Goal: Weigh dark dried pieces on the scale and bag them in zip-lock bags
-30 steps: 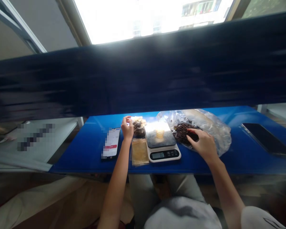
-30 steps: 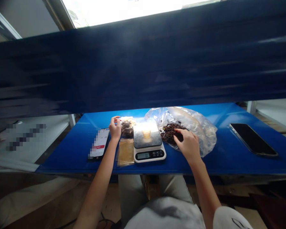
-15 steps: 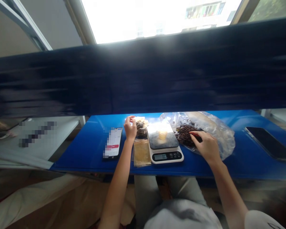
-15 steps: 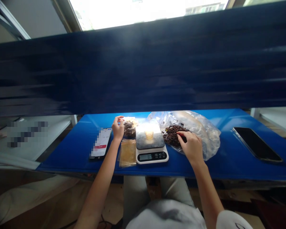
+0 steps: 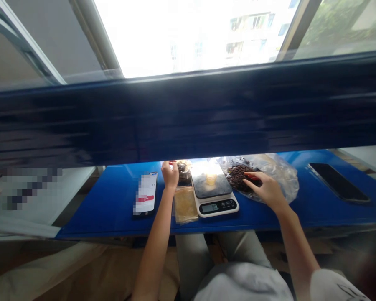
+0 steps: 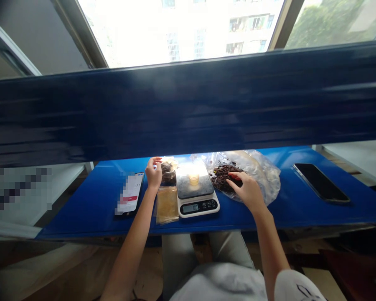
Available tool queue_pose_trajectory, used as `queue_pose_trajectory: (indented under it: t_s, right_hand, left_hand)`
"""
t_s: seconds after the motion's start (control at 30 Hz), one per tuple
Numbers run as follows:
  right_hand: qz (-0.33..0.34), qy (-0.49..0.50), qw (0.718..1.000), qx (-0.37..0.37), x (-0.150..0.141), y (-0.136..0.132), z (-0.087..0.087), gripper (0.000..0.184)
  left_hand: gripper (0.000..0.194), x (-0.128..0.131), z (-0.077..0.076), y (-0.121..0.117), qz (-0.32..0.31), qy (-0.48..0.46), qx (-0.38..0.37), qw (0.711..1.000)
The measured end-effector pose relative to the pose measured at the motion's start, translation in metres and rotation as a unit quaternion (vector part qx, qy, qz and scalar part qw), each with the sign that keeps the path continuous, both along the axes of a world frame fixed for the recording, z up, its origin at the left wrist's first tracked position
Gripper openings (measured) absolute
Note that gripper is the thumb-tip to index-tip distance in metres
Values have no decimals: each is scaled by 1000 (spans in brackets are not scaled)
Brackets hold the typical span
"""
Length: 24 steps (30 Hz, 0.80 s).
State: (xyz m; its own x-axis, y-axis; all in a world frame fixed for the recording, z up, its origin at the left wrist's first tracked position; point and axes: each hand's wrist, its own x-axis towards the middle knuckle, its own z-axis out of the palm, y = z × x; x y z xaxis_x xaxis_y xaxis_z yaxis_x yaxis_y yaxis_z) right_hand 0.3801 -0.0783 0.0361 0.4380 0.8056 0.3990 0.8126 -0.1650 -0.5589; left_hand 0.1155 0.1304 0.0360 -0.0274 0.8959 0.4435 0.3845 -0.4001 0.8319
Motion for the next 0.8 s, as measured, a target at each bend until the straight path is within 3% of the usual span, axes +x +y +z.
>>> queue_pose_trajectory:
  t_s: [0.13, 0.27, 0.37, 0.5, 0.8]
  right_hand:
    - [14, -5, 1000, 24, 6, -7, -5, 36]
    - [-18, -78, 995, 59, 9, -12, -8, 40]
    - [-43, -100, 993, 37, 8, -15, -11, 40]
    - [-61, -97, 993, -4, 3, -16, -12, 38]
    - [-42, -75, 996, 31, 5, -14, -6, 45]
  left_hand:
    - [17, 3, 0, -3, -8, -2, 5, 1000]
    - [14, 4, -1, -4, 4, 11, 3, 1000]
    - [12, 4, -5, -2, 18, 20, -6, 1000]
    - [11, 5, -6, 0, 29, 6, -18, 999]
    - [12, 3, 1, 1, 38, 14, -49, 998]
